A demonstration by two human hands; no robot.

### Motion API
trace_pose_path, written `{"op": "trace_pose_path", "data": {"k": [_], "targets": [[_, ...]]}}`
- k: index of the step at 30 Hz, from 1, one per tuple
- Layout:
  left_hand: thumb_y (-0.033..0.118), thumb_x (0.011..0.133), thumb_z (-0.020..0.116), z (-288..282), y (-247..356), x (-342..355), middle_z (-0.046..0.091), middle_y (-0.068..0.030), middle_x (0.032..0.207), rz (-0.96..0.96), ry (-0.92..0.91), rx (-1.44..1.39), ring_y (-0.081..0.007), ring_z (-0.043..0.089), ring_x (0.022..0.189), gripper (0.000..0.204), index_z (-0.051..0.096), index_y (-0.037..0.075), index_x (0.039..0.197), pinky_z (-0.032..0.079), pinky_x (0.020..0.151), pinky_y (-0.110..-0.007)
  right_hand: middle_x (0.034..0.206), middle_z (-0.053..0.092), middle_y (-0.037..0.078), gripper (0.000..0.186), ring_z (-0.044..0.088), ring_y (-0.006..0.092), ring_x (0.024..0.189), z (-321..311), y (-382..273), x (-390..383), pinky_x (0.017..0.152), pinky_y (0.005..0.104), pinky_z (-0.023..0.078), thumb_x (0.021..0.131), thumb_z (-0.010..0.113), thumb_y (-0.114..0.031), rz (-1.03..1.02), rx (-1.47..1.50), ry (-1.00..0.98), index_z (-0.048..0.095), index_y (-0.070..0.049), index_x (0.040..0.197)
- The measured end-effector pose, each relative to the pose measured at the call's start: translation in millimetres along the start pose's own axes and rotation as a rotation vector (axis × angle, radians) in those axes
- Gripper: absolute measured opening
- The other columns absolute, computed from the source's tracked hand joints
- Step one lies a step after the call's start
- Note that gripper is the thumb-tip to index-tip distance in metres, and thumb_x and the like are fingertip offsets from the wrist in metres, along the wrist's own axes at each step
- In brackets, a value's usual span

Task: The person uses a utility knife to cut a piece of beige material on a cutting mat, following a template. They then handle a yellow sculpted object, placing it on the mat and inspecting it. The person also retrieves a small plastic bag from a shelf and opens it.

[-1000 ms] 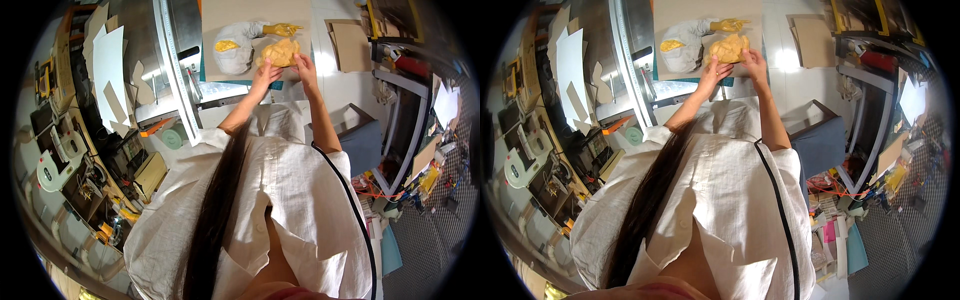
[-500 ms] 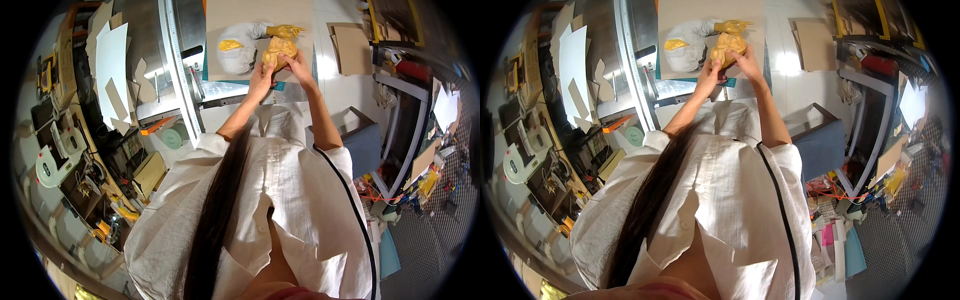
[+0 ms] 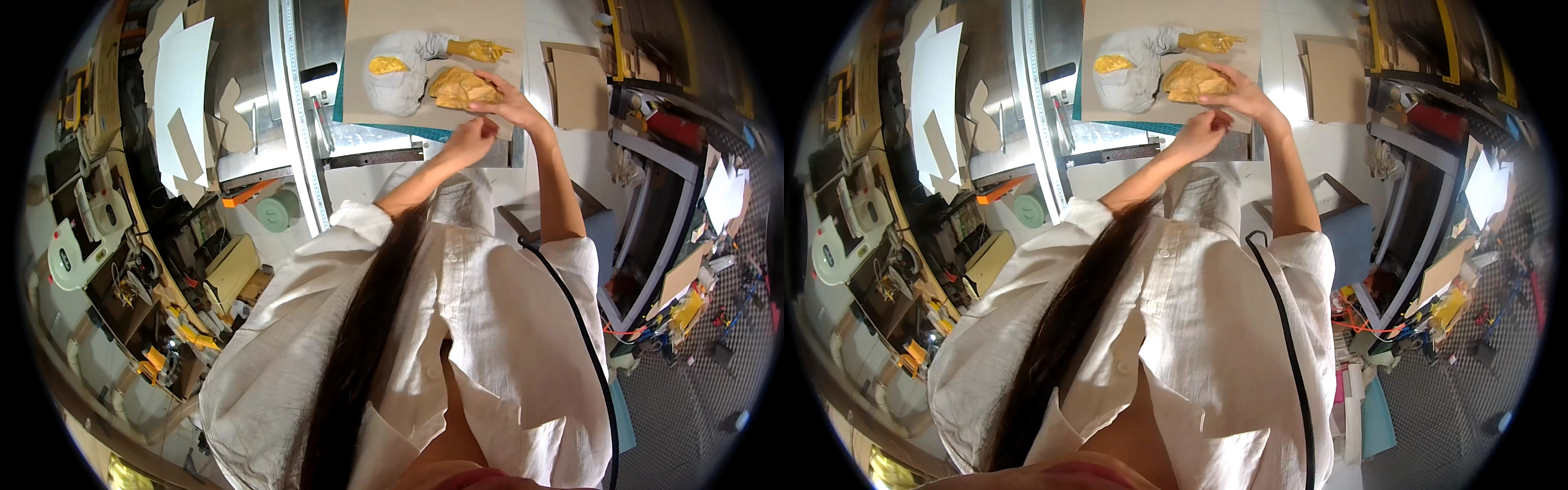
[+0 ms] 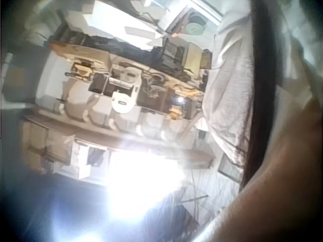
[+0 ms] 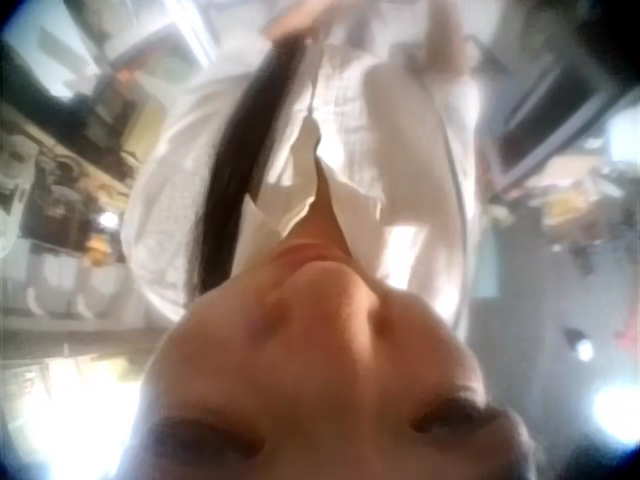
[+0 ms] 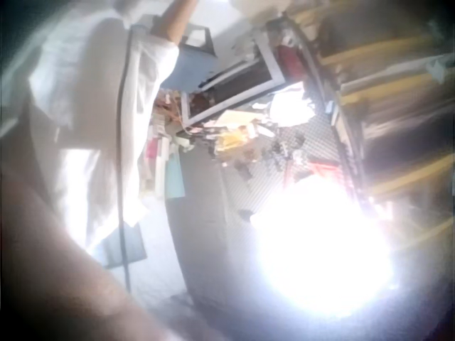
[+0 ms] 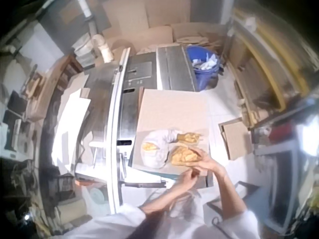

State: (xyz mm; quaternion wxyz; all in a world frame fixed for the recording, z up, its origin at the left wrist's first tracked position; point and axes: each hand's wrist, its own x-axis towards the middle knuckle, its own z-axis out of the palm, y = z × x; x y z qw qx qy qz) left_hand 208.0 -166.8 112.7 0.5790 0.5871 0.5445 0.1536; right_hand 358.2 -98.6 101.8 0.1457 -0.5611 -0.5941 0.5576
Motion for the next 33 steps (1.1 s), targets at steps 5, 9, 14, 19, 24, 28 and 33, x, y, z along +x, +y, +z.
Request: {"op": "trace_pose_path", "data": {"k": [5, 9, 14, 19, 24, 28, 33], "targets": [[0.027, 0.087, 0.063, -25.7, -31.4, -21.2, 0.066, -0.0156, 0.09, -0.053, 0.315, -0.113, -0.0231, 0.065, 0.082, 0.029, 0.06, -0.001, 0.092, 0.051, 0.072, -0.033, 0.122, 0.052, 0.013, 0.075, 0.05, 0.0226, 0.115, 5.8, 15.6, 9.3, 0.097, 0.0318, 0.042, 0.067, 0.084, -0.023, -0.01, 0.113, 0.112, 0.044, -0.003, 0.127], [0.033, 0.087, 0.065, -16.6, -50.7, -19.8, 0.065, -0.0158, 0.086, -0.164, 0.355, -0.249, -0.0223, 0.064, 0.077, 0.042, 0.054, -0.006, 0.098, 0.051, 0.071, -0.033, 0.119, 0.054, 0.017, 0.077, 0.055, 0.0229, 0.111, 22.6, 9.7, -4.6, 0.089, 0.033, 0.049, 0.068, 0.084, -0.022, 0.031, 0.394, 0.239, 0.041, 0.002, 0.128], [0.033, 0.087, 0.067, -12.5, -79.8, -2.8, 0.063, -0.0118, 0.082, -0.174, 0.53, -0.389, -0.0182, 0.062, 0.075, 0.053, 0.043, -0.008, 0.112, 0.05, 0.07, -0.029, 0.114, 0.056, 0.016, 0.07, 0.059, 0.0209, 0.102, 46.4, 24.3, -8.5, 0.089, 0.0322, 0.051, 0.073, 0.081, -0.015, -0.112, 0.585, 0.39, 0.04, 0.004, 0.127], [0.033, 0.086, 0.068, -12.7, -75.7, 0.5, 0.058, -0.0086, 0.084, -0.089, 0.513, -0.38, -0.0146, 0.057, 0.071, 0.057, 0.04, -0.007, 0.115, 0.048, 0.066, -0.027, 0.115, 0.055, 0.014, 0.061, 0.056, 0.0196, 0.105, 57.0, 29.3, -9.0, 0.09, 0.0316, 0.05, 0.079, 0.075, -0.009, -0.133, 0.623, 0.497, 0.041, 0.003, 0.128], [0.033, 0.087, 0.068, -12.4, -84.1, 2.0, 0.056, -0.0076, 0.084, -0.092, 0.505, -0.35, -0.0129, 0.054, 0.07, 0.058, 0.038, -0.007, 0.115, 0.047, 0.065, -0.026, 0.12, 0.055, 0.01, 0.055, 0.052, 0.0166, 0.112, 62.6, 10.7, -16.7, 0.095, 0.0287, 0.041, 0.084, 0.07, -0.011, -0.096, 0.709, 0.487, 0.042, 0.003, 0.129], [0.03, 0.087, 0.068, -10.7, -90.6, 4.2, 0.057, -0.0095, 0.092, -0.084, 0.484, -0.602, -0.0123, 0.055, 0.08, 0.056, 0.038, -0.007, 0.118, 0.047, 0.073, -0.025, 0.121, 0.054, 0.011, 0.061, 0.051, 0.0188, 0.113, 64.5, 11.0, -18.0, 0.097, 0.0308, 0.04, 0.084, 0.07, -0.014, -0.078, 0.664, 0.528, 0.039, 0.002, 0.134], [0.021, 0.087, 0.068, -14.1, -81.5, -5.7, 0.056, -0.0122, 0.104, -0.079, 0.451, -0.806, -0.0134, 0.056, 0.089, 0.053, 0.037, -0.005, 0.121, 0.046, 0.081, -0.024, 0.124, 0.051, 0.012, 0.059, 0.052, 0.0214, 0.112, 64.2, 16.5, -25.6, 0.094, 0.0325, 0.042, 0.083, 0.071, -0.016, -0.063, 0.786, 0.546, 0.042, 0.001, 0.132]]}}
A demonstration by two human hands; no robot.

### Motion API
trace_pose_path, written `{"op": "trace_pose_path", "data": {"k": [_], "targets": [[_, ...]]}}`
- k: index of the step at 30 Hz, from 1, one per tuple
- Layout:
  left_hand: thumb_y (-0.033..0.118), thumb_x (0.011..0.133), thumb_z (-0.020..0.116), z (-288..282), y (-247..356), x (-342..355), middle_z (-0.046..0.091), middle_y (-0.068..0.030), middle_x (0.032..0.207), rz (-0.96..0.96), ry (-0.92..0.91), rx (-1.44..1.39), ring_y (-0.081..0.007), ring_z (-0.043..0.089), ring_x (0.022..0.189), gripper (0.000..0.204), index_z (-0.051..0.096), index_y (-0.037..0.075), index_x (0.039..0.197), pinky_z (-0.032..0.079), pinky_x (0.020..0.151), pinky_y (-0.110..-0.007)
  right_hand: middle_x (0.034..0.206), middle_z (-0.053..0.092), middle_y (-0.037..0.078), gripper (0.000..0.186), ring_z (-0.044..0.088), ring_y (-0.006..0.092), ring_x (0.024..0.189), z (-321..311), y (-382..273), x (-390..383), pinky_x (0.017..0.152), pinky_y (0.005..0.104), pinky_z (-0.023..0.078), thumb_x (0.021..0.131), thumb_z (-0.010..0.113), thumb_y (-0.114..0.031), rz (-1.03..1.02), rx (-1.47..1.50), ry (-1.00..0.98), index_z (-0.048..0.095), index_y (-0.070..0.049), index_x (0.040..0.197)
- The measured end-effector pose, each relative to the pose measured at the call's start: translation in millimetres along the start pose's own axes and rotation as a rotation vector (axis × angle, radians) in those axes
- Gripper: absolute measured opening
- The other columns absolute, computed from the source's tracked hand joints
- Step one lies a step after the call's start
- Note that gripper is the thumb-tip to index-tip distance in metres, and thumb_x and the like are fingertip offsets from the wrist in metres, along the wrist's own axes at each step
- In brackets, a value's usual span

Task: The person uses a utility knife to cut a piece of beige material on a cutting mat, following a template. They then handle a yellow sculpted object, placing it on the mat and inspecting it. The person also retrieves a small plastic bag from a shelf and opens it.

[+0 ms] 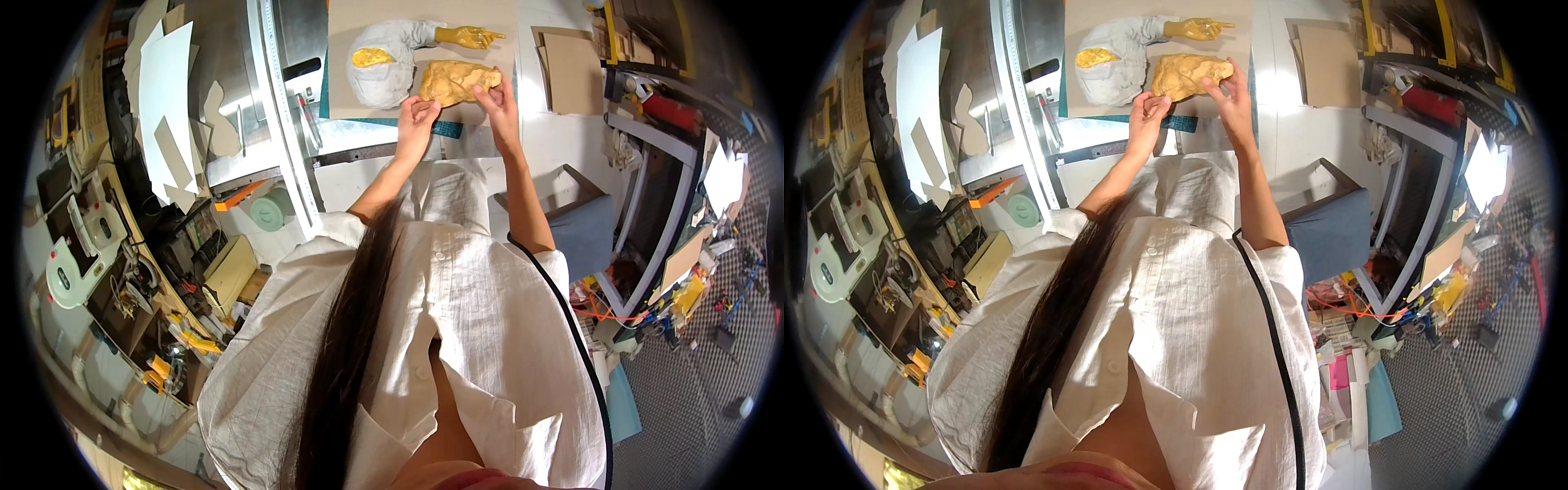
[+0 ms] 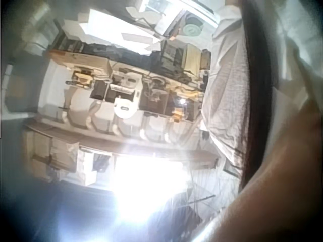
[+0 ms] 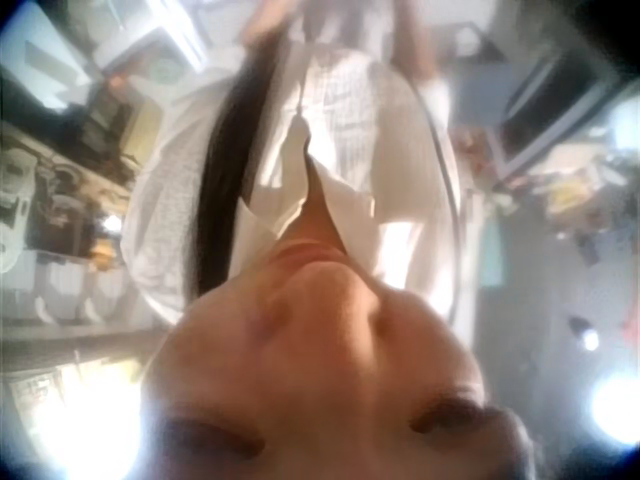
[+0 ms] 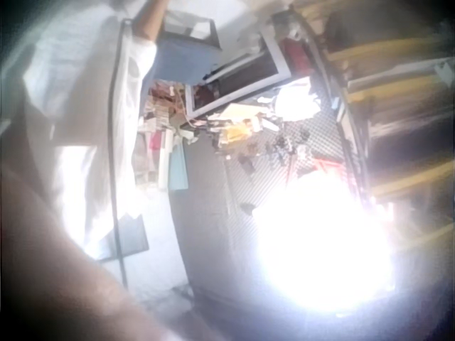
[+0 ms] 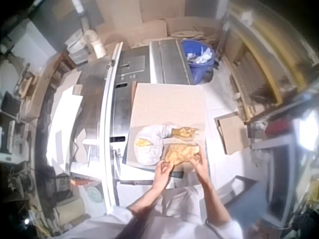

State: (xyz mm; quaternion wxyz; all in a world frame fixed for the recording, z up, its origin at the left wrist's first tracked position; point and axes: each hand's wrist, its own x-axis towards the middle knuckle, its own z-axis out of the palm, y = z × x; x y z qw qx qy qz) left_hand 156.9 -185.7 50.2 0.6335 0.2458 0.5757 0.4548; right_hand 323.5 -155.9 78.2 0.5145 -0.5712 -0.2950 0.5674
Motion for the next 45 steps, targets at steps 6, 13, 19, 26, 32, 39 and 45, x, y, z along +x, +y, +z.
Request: {"op": "trace_pose_path", "data": {"k": [6, 13, 19, 26, 32, 39, 45], "targets": [[0.015, 0.086, 0.07, 5.5, 10.1, -7.4, 0.055, -0.0152, 0.11, 0.027, -0.032, -0.048, -0.0156, 0.057, 0.094, 0.055, 0.034, -0.001, 0.125, 0.046, 0.083, -0.026, 0.116, 0.057, 0.01, 0.052, 0.054, 0.0178, 0.108, -4.4, -2.5, 2.7, 0.092, 0.0306, 0.042, 0.083, 0.069, -0.014, 0.033, 0.025, 0.033, 0.045, 0.001, 0.127], [0.012, 0.085, 0.07, 8.2, 2.9, -8.7, 0.051, -0.0186, 0.118, 0.044, -0.033, -0.127, -0.0195, 0.058, 0.101, 0.056, 0.033, 0.003, 0.125, 0.047, 0.087, -0.027, 0.113, 0.057, 0.01, 0.05, 0.059, 0.0182, 0.101, -12.9, -15.7, 0.5, 0.091, 0.0294, 0.043, 0.084, 0.068, -0.009, 0.1, 0.025, -0.03, 0.045, 0.003, 0.127], [0.011, 0.085, 0.069, 3.8, 5.3, -8.9, 0.053, -0.0178, 0.118, 0.018, -0.034, -0.132, -0.0208, 0.056, 0.106, 0.059, 0.034, -0.004, 0.13, 0.046, 0.091, -0.029, 0.113, 0.056, 0.012, 0.05, 0.058, 0.0185, 0.104, -7.3, -18.4, 0.7, 0.091, 0.0294, 0.043, 0.085, 0.068, -0.01, 0.117, 0.002, -0.025, 0.045, 0.004, 0.127], [0.012, 0.085, 0.07, 7.4, 5.6, -11.7, 0.057, -0.0157, 0.113, 0.024, -0.049, -0.181, -0.0175, 0.056, 0.106, 0.059, 0.038, -0.005, 0.132, 0.045, 0.092, -0.027, 0.113, 0.056, 0.009, 0.047, 0.057, 0.0167, 0.102, -6.8, -16.6, 0.7, 0.091, 0.0283, 0.042, 0.087, 0.066, -0.013, 0.109, 0.044, -0.033, 0.047, 0.002, 0.127], [0.013, 0.086, 0.069, 9.8, 6.0, -12.4, 0.057, -0.0165, 0.117, -0.009, -0.033, -0.158, -0.0171, 0.055, 0.108, 0.07, 0.028, -0.01, 0.138, 0.044, 0.093, -0.026, 0.111, 0.056, 0.006, 0.045, 0.056, 0.0156, 0.102, -5.2, -14.1, -0.6, 0.09, 0.0274, 0.041, 0.087, 0.066, -0.016, 0.098, 0.057, -0.011, 0.05, -0.001, 0.127], [0.016, 0.086, 0.069, 8.4, 0.3, -8.5, 0.056, -0.0164, 0.12, -0.019, -0.023, -0.143, -0.0162, 0.055, 0.108, 0.078, 0.021, -0.014, 0.139, 0.043, 0.095, -0.026, 0.109, 0.056, 0.006, 0.044, 0.056, 0.0154, 0.101, -8.6, -6.5, 1.6, 0.09, 0.0279, 0.041, 0.087, 0.066, -0.02, 0.096, 0.024, 0.008, 0.053, -0.001, 0.124], [0.018, 0.087, 0.069, 7.2, -4.2, -6.6, 0.059, -0.0142, 0.117, 0.008, -0.053, -0.151, -0.0148, 0.055, 0.106, 0.075, 0.024, -0.014, 0.138, 0.042, 0.094, -0.026, 0.113, 0.055, 0.007, 0.044, 0.053, 0.0152, 0.107, -11.3, -3.3, 3.6, 0.096, 0.0294, 0.042, 0.089, 0.062, -0.019, 0.091, 0.037, -0.039, 0.049, 0.0, 0.127]]}}
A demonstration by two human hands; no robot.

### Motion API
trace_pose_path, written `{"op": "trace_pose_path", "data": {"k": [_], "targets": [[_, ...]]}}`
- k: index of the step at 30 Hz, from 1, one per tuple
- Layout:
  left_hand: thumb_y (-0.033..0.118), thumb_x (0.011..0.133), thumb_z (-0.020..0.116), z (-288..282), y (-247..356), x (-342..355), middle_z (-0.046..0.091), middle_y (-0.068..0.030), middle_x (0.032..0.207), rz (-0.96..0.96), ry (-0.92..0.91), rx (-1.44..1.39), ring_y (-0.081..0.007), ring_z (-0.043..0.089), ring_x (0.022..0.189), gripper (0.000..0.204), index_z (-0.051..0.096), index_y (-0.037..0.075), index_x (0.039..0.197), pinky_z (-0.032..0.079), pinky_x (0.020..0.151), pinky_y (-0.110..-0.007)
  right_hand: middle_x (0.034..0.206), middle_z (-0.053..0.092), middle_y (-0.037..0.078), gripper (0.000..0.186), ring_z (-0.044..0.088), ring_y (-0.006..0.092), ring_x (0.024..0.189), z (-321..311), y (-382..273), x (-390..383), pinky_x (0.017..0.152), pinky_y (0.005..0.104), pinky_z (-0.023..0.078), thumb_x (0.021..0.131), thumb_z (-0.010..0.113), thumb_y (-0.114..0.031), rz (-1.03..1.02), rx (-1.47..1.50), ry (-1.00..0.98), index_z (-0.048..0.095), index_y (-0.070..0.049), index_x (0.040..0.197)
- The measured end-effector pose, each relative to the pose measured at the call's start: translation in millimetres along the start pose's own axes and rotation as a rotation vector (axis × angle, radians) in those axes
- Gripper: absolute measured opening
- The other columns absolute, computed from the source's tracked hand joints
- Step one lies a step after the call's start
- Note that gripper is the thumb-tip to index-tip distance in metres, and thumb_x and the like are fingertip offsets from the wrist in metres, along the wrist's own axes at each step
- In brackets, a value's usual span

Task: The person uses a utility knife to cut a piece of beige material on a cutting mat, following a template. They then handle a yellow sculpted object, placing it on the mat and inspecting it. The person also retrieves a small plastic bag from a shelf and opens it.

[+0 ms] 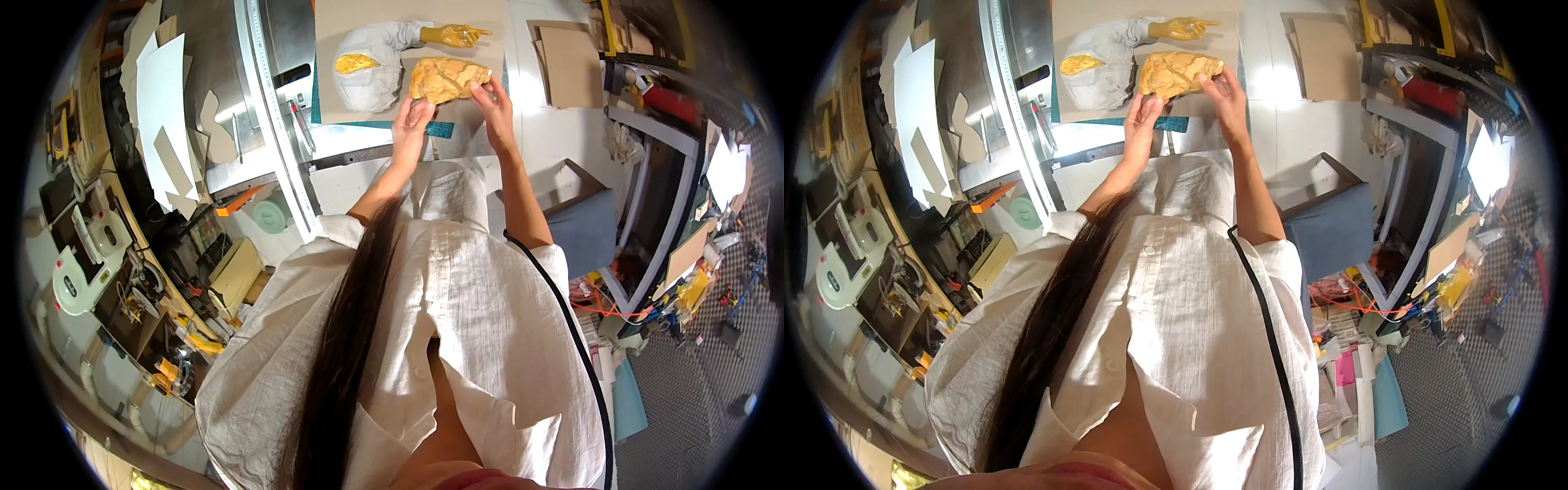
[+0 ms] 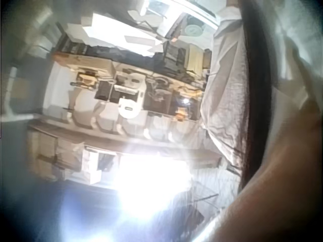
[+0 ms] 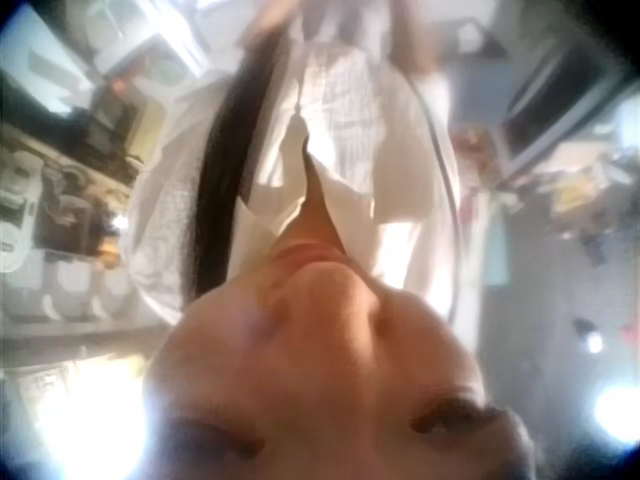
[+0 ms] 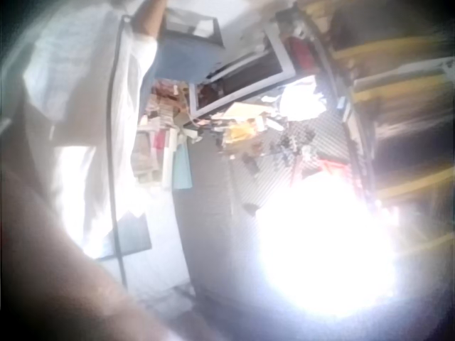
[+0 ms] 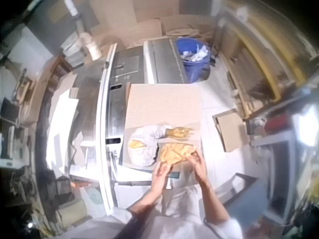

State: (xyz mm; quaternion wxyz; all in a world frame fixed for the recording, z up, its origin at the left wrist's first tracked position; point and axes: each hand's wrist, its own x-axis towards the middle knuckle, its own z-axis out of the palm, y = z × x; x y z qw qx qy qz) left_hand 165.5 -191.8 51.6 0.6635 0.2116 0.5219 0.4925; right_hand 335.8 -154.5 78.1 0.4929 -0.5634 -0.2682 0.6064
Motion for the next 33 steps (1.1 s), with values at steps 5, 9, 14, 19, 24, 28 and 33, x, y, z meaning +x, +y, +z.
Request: {"op": "trace_pose_path", "data": {"k": [5, 9, 14, 19, 24, 28, 33], "targets": [[0.018, 0.088, 0.067, 2.8, 7.2, -3.1, 0.06, -0.0125, 0.116, -0.018, -0.007, 0.027, -0.0136, 0.055, 0.106, 0.071, 0.027, -0.015, 0.136, 0.041, 0.095, -0.025, 0.113, 0.056, 0.007, 0.043, 0.054, 0.0155, 0.106, -0.6, -1.9, -1.2, 0.097, 0.0298, 0.042, 0.088, 0.063, -0.019, 0.0, 0.003, -0.006, 0.051, -0.001, 0.126], [0.019, 0.088, 0.067, 4.3, 8.5, -4.4, 0.06, -0.011, 0.115, -0.023, 0.008, 0.034, -0.0131, 0.054, 0.106, 0.068, 0.03, -0.014, 0.135, 0.04, 0.095, -0.025, 0.111, 0.057, 0.007, 0.043, 0.055, 0.015, 0.105, -2.7, 4.2, 2.2, 0.096, 0.0292, 0.041, 0.088, 0.064, -0.019, 0.003, 0.01, 0.012, 0.051, -0.001, 0.125], [0.021, 0.089, 0.066, 8.2, 19.5, -8.3, 0.06, -0.0099, 0.115, -0.028, -0.029, 0.046, -0.0134, 0.053, 0.108, 0.072, 0.025, -0.014, 0.137, 0.038, 0.097, -0.025, 0.11, 0.057, 0.005, 0.043, 0.055, 0.0137, 0.103, -0.9, -4.6, -2.2, 0.094, 0.028, 0.041, 0.087, 0.065, -0.019, 0.01, -0.005, 0.001, 0.052, -0.001, 0.124], [0.022, 0.088, 0.067, 8.9, 19.4, -8.6, 0.06, -0.01, 0.116, -0.051, 0.016, 0.051, -0.014, 0.053, 0.108, 0.075, 0.024, -0.013, 0.138, 0.037, 0.098, -0.026, 0.11, 0.057, 0.005, 0.044, 0.055, 0.013, 0.101, 1.1, -3.9, -2.1, 0.093, 0.0272, 0.041, 0.087, 0.065, -0.019, 0.014, 0.019, 0.023, 0.052, -0.001, 0.125], [0.022, 0.087, 0.068, 14.0, 25.3, -11.8, 0.059, -0.011, 0.117, -0.062, 0.04, 0.025, -0.0141, 0.053, 0.109, 0.079, 0.021, -0.013, 0.139, 0.037, 0.098, -0.026, 0.11, 0.057, 0.005, 0.045, 0.055, 0.013, 0.102, 0.3, -3.9, -2.0, 0.093, 0.0268, 0.041, 0.087, 0.065, -0.019, 0.002, 0.032, 0.007, 0.051, -0.001, 0.126], [0.022, 0.087, 0.069, 12.0, 23.0, -11.0, 0.058, -0.0113, 0.118, -0.069, 0.054, 0.049, -0.0143, 0.052, 0.11, 0.079, 0.021, -0.013, 0.139, 0.037, 0.098, -0.026, 0.11, 0.057, 0.006, 0.045, 0.055, 0.0132, 0.102, -2.7, -1.6, 0.2, 0.094, 0.0268, 0.041, 0.087, 0.065, -0.019, 0.016, 0.017, -0.002, 0.05, 0.0, 0.126], [0.023, 0.086, 0.069, 10.7, 18.9, -10.2, 0.058, -0.0117, 0.118, -0.077, 0.068, -0.005, -0.0147, 0.052, 0.111, 0.081, 0.021, -0.013, 0.14, 0.036, 0.099, -0.025, 0.112, 0.057, 0.006, 0.045, 0.054, 0.0135, 0.102, -1.0, -5.0, -1.8, 0.094, 0.027, 0.04, 0.087, 0.065, -0.019, 0.021, 0.02, 0.013, 0.051, 0.0, 0.125]]}}
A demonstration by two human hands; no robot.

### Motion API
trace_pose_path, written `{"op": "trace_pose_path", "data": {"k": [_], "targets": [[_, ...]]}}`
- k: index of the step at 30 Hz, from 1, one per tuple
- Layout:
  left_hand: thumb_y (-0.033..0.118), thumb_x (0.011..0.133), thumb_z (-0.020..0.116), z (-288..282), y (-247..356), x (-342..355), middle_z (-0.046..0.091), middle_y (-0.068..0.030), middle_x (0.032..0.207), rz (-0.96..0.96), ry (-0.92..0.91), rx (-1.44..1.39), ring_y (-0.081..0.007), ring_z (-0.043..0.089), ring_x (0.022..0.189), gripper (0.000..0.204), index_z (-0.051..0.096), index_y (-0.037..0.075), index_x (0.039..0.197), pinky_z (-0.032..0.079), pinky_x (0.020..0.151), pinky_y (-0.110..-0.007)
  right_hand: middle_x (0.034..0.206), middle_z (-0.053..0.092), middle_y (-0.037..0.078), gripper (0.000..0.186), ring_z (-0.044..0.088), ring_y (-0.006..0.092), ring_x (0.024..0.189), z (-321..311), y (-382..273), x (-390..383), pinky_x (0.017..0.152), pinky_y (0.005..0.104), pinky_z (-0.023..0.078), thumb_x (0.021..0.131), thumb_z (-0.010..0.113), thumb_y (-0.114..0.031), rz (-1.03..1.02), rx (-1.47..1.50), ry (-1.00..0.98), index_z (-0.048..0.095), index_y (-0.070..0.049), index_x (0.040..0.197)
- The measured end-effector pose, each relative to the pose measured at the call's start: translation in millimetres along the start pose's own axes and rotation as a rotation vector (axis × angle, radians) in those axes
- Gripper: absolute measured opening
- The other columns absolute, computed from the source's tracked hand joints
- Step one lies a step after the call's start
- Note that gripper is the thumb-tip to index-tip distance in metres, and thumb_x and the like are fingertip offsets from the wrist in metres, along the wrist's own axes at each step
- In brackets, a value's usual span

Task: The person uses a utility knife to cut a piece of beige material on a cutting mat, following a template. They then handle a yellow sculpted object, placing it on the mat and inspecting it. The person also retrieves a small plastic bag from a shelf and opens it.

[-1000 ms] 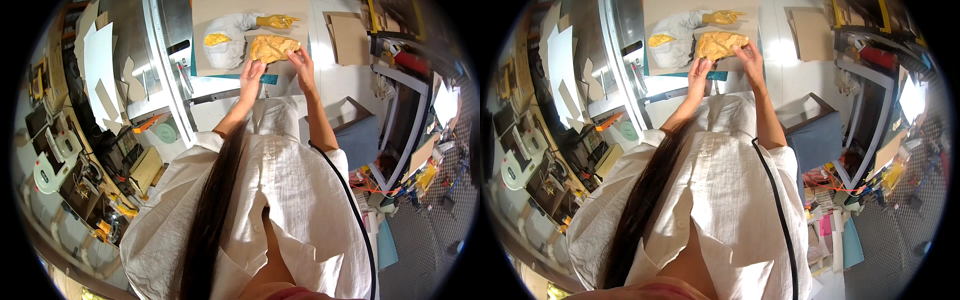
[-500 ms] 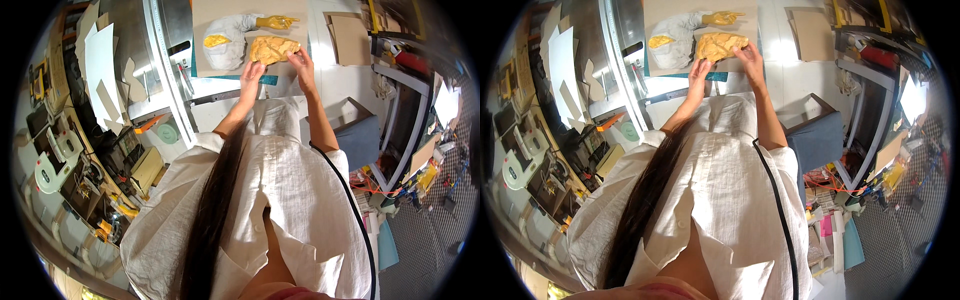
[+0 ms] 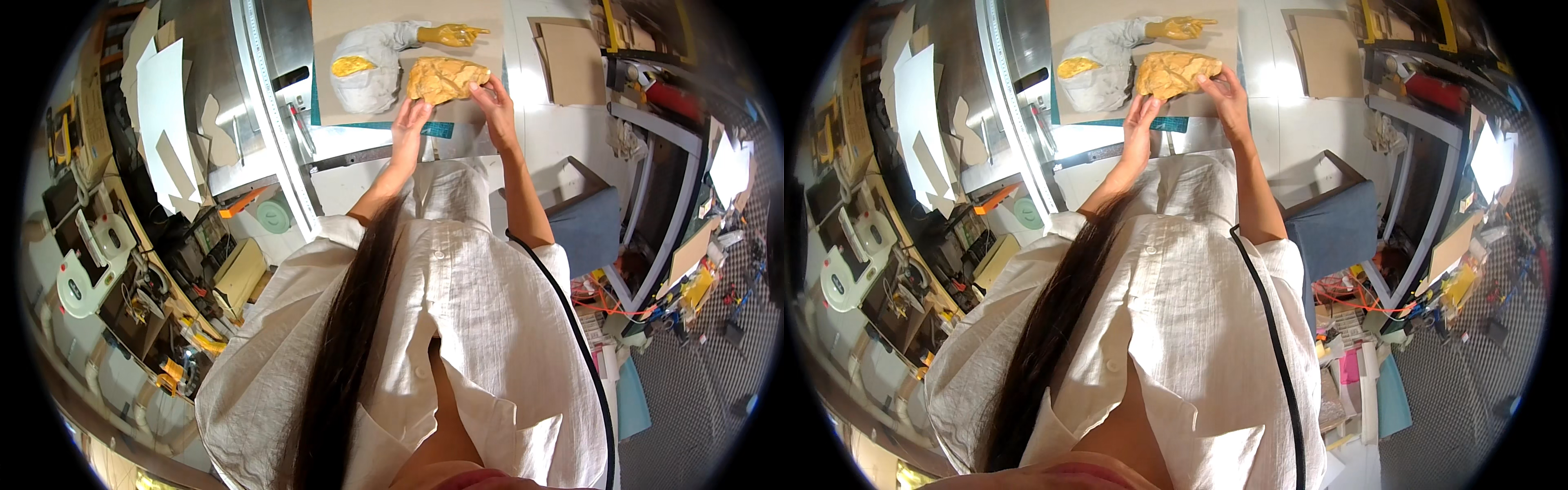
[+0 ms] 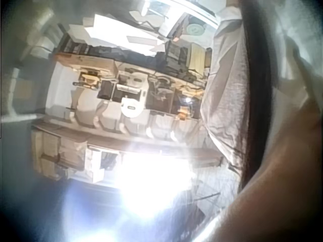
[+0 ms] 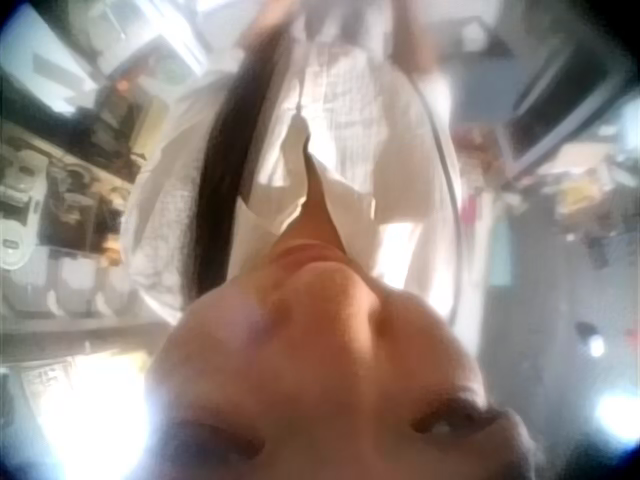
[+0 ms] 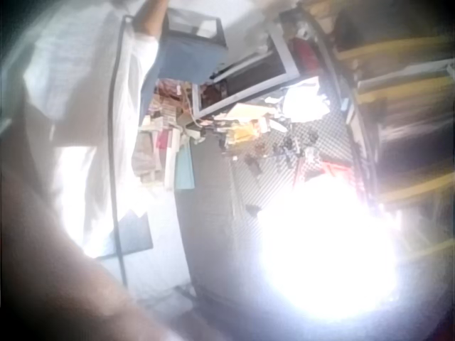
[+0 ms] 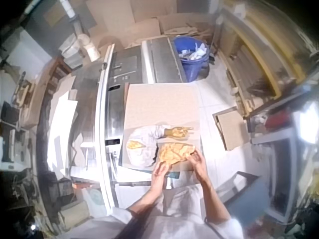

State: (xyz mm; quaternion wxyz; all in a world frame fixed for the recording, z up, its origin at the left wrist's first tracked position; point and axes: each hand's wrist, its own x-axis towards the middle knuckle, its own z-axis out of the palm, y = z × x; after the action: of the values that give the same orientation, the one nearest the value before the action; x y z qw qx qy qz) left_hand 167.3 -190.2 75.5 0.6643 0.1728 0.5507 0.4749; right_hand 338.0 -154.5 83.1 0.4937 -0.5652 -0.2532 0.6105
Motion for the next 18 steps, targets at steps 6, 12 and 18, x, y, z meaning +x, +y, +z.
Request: {"op": "trace_pose_path", "data": {"k": [6, 12, 18], "targets": [[0.024, 0.086, 0.069, -3.6, -2.3, 3.3, 0.057, -0.012, 0.12, 0.0, -0.05, -0.011, -0.0153, 0.051, 0.113, 0.08, 0.022, -0.012, 0.14, 0.034, 0.101, -0.026, 0.112, 0.057, 0.006, 0.044, 0.053, 0.0133, 0.103, 0.2, 0.4, 0.0, 0.094, 0.0268, 0.039, 0.086, 0.066, -0.019, 0.008, -0.012, 0.011, 0.052, -0.001, 0.124], [0.025, 0.086, 0.07, -2.9, 0.8, 3.1, 0.056, -0.0116, 0.121, -0.006, -0.079, -0.005, -0.0155, 0.05, 0.113, 0.081, 0.022, -0.012, 0.14, 0.034, 0.101, -0.026, 0.112, 0.056, 0.007, 0.048, 0.054, 0.0147, 0.103, 1.2, 1.7, -1.5, 0.093, 0.0285, 0.04, 0.086, 0.067, -0.02, -0.018, -0.024, 0.032, 0.048, -0.001, 0.126], [0.023, 0.087, 0.069, -1.0, -0.2, 0.9, 0.057, -0.0107, 0.119, -0.01, -0.003, 0.016, -0.0152, 0.051, 0.111, 0.078, 0.023, -0.012, 0.139, 0.036, 0.099, -0.027, 0.114, 0.053, 0.012, 0.05, 0.054, 0.0167, 0.104, -0.5, 12.7, 1.8, 0.094, 0.0294, 0.04, 0.086, 0.069, -0.022, -0.031, 0.0, 0.049, 0.044, 0.001, 0.123]]}}
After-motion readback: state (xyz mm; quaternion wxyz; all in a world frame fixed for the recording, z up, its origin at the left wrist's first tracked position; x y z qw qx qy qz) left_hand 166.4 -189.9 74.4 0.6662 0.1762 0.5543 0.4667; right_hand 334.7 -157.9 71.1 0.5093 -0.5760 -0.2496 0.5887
